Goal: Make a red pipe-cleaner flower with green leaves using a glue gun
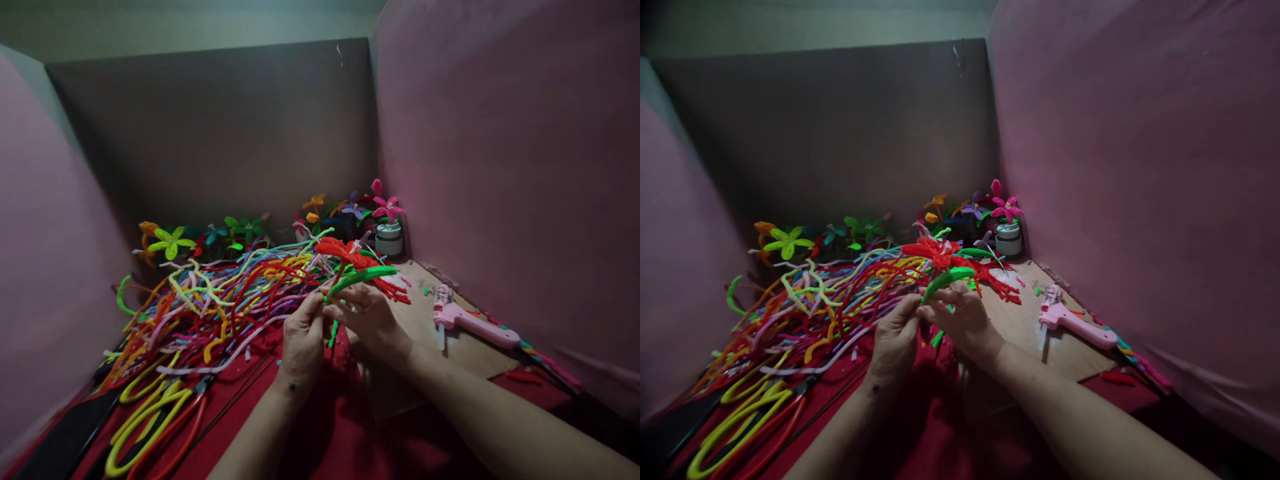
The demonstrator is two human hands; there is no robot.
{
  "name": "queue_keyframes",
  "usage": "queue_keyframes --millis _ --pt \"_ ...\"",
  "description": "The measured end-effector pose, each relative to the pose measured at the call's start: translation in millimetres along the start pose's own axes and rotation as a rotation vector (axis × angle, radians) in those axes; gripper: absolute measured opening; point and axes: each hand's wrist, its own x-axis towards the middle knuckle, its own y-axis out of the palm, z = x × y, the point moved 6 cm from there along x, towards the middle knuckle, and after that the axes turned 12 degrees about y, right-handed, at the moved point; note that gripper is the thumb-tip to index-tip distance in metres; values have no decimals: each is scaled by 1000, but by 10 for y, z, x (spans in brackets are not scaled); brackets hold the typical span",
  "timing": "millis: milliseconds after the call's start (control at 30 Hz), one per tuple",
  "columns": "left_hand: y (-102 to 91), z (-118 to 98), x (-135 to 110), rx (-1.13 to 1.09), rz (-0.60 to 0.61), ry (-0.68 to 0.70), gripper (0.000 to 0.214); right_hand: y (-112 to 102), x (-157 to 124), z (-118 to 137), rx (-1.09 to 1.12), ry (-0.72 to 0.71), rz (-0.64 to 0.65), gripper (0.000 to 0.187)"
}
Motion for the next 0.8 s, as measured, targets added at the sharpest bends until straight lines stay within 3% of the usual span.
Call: queue_keyframes --millis 100,267,467,667,800 --pt "12 -4 12 -162 -9 -64 12 28 -20 36 32 -62 44 14" --pt "94 61 1 -416 121 -259 25 100 -26 -10 376 158 234 15" --pt "192 94 -53 -803 261 -404 17 84 38 -86 411 243 336 11" --pt "217 100 -113 -873 338 -478 22 115 65 -140 490 231 482 21" --pt "220 94 -125 -833 369 -507 24 109 44 -173 542 254 423 19"
